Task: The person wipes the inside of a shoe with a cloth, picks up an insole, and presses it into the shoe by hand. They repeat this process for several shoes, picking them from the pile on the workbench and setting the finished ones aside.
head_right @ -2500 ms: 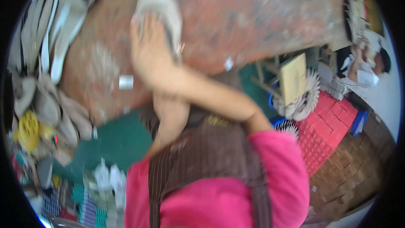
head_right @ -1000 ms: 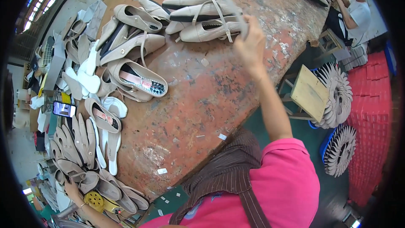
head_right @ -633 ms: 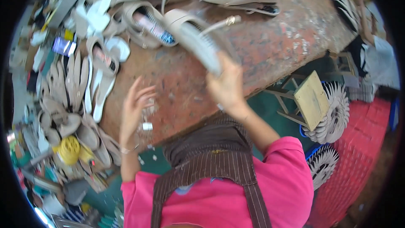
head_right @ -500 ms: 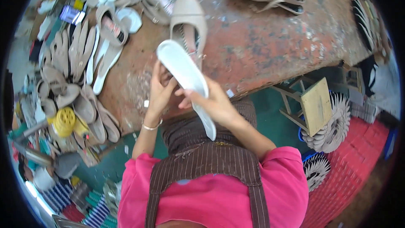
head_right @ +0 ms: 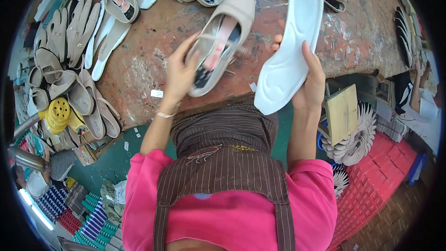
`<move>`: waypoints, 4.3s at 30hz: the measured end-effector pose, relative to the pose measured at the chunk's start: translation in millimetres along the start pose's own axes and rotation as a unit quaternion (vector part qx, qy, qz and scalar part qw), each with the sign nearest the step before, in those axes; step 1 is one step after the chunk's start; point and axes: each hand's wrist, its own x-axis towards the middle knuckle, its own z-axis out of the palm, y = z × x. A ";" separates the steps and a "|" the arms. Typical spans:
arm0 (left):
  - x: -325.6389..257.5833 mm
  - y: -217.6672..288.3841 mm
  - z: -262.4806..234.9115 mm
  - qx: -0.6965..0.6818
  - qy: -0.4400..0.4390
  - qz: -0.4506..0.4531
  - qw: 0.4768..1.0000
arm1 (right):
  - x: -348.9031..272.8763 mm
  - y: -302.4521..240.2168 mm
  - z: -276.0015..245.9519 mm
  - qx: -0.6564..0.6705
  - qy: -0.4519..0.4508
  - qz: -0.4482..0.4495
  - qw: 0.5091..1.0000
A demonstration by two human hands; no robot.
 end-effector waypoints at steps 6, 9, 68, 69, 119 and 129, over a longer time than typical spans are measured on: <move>-42.1 -7.9 -81.7 0.238 -0.057 -0.084 0.966 | 4.3 18.4 0.2 -0.148 0.026 -0.007 0.989; -30.7 0.3 -70.4 0.327 -0.043 0.017 0.944 | 8.0 29.7 1.4 -0.195 0.010 0.045 0.980; -140.1 -0.1 13.7 0.319 0.017 0.169 0.932 | -35.0 121.0 61.6 -0.775 -0.268 -0.159 0.549; -138.4 -1.0 17.3 0.340 -0.025 0.153 0.928 | -42.2 130.2 56.4 -0.791 -0.235 -0.146 0.545; -75.9 21.3 -123.0 -0.147 0.094 -0.037 0.984 | 54.6 56.2 31.4 -0.636 0.004 -0.121 0.762; -61.5 155.2 -456.4 0.562 0.431 0.098 0.699 | 93.3 184.9 95.9 -0.622 -0.334 -0.200 0.680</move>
